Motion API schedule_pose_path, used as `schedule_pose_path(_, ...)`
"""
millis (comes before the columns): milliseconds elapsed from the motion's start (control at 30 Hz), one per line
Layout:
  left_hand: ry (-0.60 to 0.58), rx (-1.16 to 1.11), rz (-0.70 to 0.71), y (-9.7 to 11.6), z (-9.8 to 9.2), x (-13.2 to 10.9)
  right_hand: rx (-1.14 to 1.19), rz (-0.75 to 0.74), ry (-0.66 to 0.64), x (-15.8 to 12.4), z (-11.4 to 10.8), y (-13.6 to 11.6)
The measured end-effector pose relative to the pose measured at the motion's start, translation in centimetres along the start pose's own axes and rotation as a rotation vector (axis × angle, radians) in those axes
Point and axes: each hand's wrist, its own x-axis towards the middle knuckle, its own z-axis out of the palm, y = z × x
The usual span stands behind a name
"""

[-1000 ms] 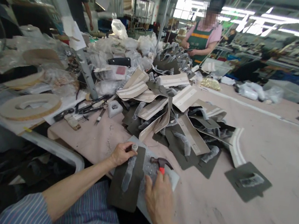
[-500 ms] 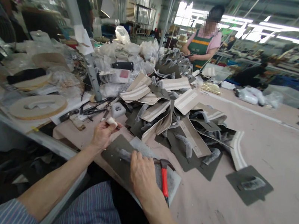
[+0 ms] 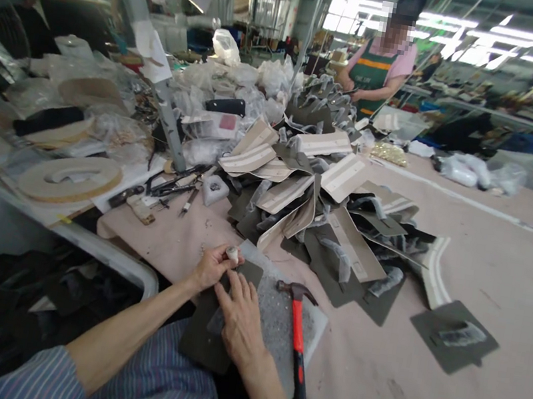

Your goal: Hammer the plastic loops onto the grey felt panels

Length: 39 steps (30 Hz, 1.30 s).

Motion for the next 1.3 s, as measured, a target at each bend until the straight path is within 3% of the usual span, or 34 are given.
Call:
schedule_pose_path(100, -0.008, -0.012, -0.02, -0.2, -0.4, 0.2, 0.031, 0.073, 0.161, -1.4, -0.5, -0.1)
schedule_pose_path(200, -0.038, 0.052, -0.024, 0.1, -0.4, 0.5, 0.053, 0.355, 0.375, -3.6, -1.3, 1.0)
schedule_pose_path(267, -0.083, 0.108, -0.012, 0.3, -0.2, 0.7, 0.045, 0.527, 0.413, -5.1, -2.0, 2.3)
schedule_pose_path(400, -0.12, 0.169, -0.003, 0.4, 0.2, 0.9, -0.115, 0.678, 0.34, -7.2, -3.7, 4.5)
schedule_pose_path(500, -0.117, 0.2, -0.012, 0.3, 0.2, 0.9, -0.244, 0.783, 0.146, -8.4, -4.3, 5.3)
schedule_pose_path(600, -0.136, 0.222, -0.01, 0.2, 0.1, 0.9, -0.231, 0.856, -0.041, -9.3, -4.0, 5.4)
schedule_pose_path(733, -0.146, 0.246, 0.007, 0.1, 0.1, 0.9, -0.116, 0.897, -0.065, -9.7, -3.2, 5.6)
schedule_pose_path(833, -0.146, 0.296, 0.033, -0.2, 0.2, 0.7, 0.132, 0.955, 0.015, -9.5, -3.2, 5.9)
schedule_pose_path(1000, -0.152, 0.501, 0.161, -0.5, 0.4, 0.1, 1.169, 1.169, 0.056, -8.3, -5.0, 4.7)
schedule_pose_path(1033, -0.171, 0.535, 0.195, -0.5, 0.4, -0.1, 1.28, 1.175, 0.082, -7.8, -5.7, 4.2)
schedule_pose_path(1100, -0.205, 0.56, 0.242, -0.3, 0.4, -0.2, 1.259, 1.137, 0.16, -6.6, -7.2, 2.9)
schedule_pose_path(1233, -0.2, 0.502, 0.223, 0.2, 0.5, -0.1, 0.615, 0.79, 0.333, -3.7, -9.4, 0.9)
schedule_pose_path(1300, -0.2, 0.497, 0.209, 0.1, 0.5, 0.1, 0.294, 0.628, 0.318, -2.4, -9.6, 0.7)
